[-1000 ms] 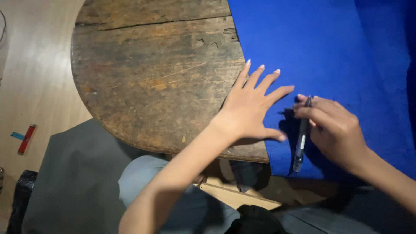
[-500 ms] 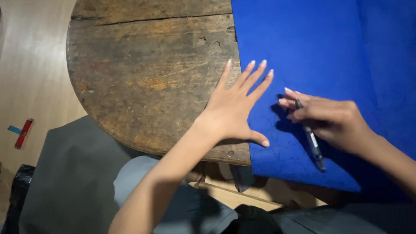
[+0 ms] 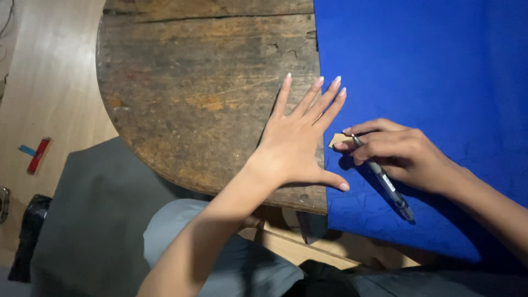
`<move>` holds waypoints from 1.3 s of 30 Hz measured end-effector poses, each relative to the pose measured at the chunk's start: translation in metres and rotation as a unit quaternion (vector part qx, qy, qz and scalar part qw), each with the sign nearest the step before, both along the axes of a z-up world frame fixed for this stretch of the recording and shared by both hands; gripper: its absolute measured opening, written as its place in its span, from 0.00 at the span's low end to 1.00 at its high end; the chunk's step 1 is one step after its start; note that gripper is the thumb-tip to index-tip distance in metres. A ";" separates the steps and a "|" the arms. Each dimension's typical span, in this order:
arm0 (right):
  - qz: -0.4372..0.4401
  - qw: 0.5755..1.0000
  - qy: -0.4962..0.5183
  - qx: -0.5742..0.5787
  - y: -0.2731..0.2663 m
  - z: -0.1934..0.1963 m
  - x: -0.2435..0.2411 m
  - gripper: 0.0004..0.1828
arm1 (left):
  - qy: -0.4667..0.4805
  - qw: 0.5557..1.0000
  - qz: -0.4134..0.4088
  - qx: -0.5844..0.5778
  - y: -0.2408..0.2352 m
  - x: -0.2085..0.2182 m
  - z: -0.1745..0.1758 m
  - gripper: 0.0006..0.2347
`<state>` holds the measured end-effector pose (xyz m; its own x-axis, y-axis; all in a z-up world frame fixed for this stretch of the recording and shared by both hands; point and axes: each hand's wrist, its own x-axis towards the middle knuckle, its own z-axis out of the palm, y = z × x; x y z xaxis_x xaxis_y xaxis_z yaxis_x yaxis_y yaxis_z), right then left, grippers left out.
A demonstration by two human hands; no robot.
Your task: The person uses a small wooden stencil and a pen to draw a repeating geometric pattern on a large blue sheet of paper. They repeatedly position the stencil, trace the design, and reposition it to continue the pattern across the surface.
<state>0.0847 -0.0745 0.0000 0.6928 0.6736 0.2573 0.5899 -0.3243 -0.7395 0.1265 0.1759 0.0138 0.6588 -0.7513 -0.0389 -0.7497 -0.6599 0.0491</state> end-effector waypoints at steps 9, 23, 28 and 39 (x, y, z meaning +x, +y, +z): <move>-0.036 0.999 0.009 0.024 0.009 0.005 -0.004 0.08 | 0.152 0.987 -0.024 -0.039 0.014 0.015 0.014 0.41; -0.052 0.998 0.003 0.035 0.011 0.005 -0.005 0.07 | 0.157 0.987 -0.005 -0.041 0.012 0.013 0.012 0.30; -0.048 0.998 0.007 0.036 0.010 0.006 -0.004 0.08 | 0.147 0.988 0.001 -0.055 0.012 0.012 0.006 0.29; -0.067 0.998 0.005 0.012 0.012 0.006 -0.007 0.04 | -0.018 0.971 -0.060 -0.232 0.020 0.015 -0.019 0.12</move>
<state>0.0776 -0.0624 0.0060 0.7781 0.5692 0.2656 0.5361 -0.3813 -0.7531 0.1416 0.1961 -0.0053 0.5606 -0.7531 0.3444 -0.8263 -0.4812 0.2927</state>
